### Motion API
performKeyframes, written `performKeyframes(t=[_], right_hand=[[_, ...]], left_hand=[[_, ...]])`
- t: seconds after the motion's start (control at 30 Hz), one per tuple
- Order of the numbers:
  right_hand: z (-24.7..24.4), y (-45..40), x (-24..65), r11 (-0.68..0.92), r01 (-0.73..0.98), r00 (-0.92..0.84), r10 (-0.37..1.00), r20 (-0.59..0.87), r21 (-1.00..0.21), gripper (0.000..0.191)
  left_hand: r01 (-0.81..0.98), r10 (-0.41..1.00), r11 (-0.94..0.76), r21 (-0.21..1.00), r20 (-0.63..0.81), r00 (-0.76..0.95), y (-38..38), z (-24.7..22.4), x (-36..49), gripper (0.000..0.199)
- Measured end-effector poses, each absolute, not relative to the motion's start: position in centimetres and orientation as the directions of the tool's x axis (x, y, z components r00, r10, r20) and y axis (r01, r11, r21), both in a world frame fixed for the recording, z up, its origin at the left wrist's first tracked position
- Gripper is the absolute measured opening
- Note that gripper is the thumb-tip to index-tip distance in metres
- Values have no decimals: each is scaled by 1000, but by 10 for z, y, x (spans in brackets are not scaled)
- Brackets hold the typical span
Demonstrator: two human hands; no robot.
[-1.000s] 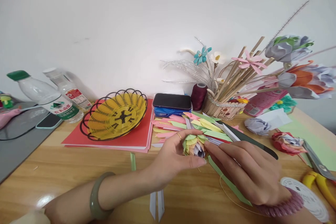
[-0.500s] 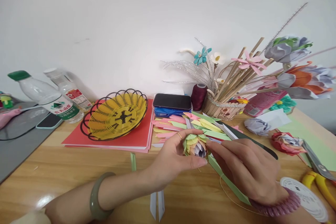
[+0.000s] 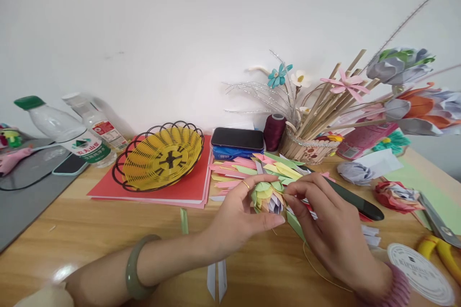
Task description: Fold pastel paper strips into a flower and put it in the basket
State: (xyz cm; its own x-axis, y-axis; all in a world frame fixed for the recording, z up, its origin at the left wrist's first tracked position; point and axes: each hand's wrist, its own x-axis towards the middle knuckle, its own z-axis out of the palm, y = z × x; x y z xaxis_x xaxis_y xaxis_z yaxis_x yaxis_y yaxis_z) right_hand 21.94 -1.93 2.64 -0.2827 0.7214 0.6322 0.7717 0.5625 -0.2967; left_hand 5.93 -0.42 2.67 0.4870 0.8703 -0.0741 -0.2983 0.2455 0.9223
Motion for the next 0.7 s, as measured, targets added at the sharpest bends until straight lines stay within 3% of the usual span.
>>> performKeyframes(t=[0.1,0.2,0.27,0.37,0.5,0.6,0.7], right_hand=[[27,-21,216,502,742,-206,800,563,-443,8],[26,-22,215,490,744,-149,784,603,-454,4],[23,-21,216,514,775,-145,711,688,-368,1],[20,-21,222,540,836,-243,529,813,-101,11],[21,-22,233,566,795,-481,373,793,216,25],[23,-23,239,575,755,-570,338,749,315,24],[25,-23,240,584,746,-574,322,753,319,24]], left_hand=[[-310,877,233,922,-62,477,-4,25,60,50],[-309,880,228,923,-60,471,-4,26,60,49],[-313,875,240,919,-65,480,-5,27,59,49],[-325,863,275,905,-83,499,-6,28,59,51],[-340,850,299,892,-87,519,-6,28,59,51],[-337,848,318,886,-107,519,-7,28,59,52],[-334,842,338,880,-125,525,-8,27,58,52]])
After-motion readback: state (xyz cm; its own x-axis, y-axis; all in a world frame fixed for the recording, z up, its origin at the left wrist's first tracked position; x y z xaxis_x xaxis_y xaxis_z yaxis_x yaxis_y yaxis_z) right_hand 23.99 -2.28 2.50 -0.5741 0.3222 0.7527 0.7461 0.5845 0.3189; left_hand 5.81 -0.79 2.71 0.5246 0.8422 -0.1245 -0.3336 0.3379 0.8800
